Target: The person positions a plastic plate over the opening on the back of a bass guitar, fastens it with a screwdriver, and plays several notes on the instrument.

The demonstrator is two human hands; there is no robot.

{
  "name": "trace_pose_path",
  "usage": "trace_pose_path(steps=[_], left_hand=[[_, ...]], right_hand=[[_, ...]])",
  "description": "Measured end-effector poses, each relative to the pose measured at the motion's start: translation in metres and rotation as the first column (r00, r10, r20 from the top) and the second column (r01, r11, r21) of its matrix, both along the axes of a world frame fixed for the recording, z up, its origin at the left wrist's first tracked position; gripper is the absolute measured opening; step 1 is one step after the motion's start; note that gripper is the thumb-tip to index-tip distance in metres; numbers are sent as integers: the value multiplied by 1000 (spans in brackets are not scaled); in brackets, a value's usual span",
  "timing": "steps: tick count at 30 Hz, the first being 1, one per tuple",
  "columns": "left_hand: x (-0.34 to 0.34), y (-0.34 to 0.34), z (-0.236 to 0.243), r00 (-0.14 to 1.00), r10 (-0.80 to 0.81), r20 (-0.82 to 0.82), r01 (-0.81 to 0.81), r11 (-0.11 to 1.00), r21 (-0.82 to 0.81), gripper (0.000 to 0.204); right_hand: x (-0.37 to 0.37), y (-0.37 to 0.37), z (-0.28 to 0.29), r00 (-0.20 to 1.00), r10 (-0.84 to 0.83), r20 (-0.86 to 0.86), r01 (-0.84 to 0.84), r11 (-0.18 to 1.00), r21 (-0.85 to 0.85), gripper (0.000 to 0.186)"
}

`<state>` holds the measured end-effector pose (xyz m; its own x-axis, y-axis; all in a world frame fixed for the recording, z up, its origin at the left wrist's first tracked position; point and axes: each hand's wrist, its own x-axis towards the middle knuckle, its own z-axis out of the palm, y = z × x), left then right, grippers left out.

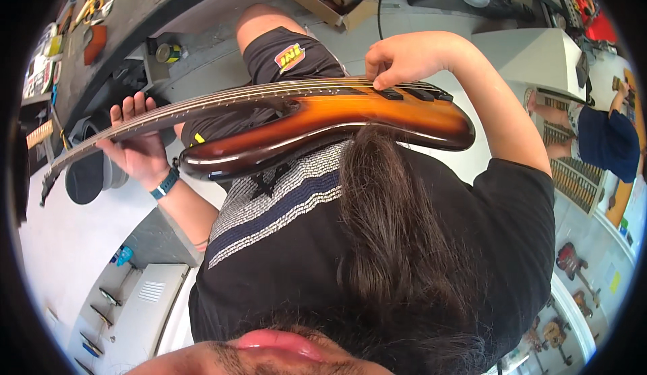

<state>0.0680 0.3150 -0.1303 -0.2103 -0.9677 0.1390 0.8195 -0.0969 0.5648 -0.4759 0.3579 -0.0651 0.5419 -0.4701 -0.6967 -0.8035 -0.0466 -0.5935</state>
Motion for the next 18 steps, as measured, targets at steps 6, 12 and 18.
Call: trace_pose_path(steps=[6,12,18], left_hand=[[-1,-21,-12,969,-174,-173,162,984,-78,68],[-11,-15,-1,994,102,-43,-97,990,100,66],[-11,-10,3,997,27,-72,-28,1000,-14,67]], right_hand=[[23,12,25,978,-2,-210,-22,993,-113,34],[37,19,34,973,19,-229,-95,942,-323,30],[67,27,-2,772,-431,467,507,861,-44,42]])
